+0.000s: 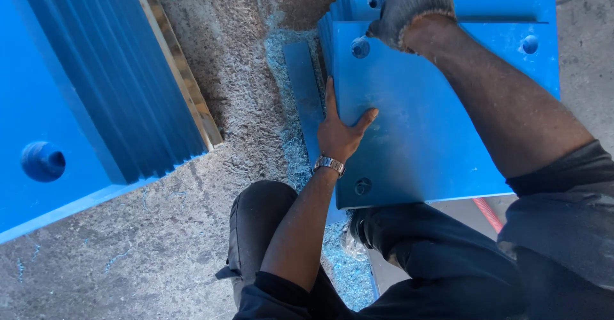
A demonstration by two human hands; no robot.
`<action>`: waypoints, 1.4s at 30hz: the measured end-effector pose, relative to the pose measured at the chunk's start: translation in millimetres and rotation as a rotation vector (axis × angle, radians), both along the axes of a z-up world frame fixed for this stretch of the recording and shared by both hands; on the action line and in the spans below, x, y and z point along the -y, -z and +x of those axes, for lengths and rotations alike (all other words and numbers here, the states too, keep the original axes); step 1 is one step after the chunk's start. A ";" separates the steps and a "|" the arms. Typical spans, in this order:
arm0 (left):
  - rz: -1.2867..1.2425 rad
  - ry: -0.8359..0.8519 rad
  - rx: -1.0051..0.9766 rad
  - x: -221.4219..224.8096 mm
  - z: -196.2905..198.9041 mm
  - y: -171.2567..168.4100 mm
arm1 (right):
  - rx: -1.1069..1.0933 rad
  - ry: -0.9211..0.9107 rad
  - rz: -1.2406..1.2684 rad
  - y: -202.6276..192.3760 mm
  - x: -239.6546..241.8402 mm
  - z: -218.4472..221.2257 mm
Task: The recorder uses a handheld deburring tool to smooth the edges of holes in blue plastic sheets before stacking them on a pallet.
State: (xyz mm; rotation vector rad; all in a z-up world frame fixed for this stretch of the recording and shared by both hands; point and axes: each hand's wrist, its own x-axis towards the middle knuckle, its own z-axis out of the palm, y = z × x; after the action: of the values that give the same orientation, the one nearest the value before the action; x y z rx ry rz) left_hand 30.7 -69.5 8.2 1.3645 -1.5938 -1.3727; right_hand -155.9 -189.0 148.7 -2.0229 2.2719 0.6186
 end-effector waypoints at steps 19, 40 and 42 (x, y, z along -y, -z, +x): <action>0.047 0.129 0.166 43.4 22.2 -15.8 | -0.057 0.463 0.251 -31.9 -187.5 -272.5; 0.069 0.101 0.128 46.9 23.0 -16.5 | 0.027 0.458 0.293 10.8 -193.1 -274.8; 0.056 0.133 0.083 46.8 25.1 -14.4 | -0.037 0.153 0.073 41.4 -193.1 -298.3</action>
State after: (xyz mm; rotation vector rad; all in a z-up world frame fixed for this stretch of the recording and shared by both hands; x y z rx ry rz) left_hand 55.8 -116.2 22.5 1.3860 -1.7402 -1.4654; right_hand -454.2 4.1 107.3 -1.8001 2.3591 0.7210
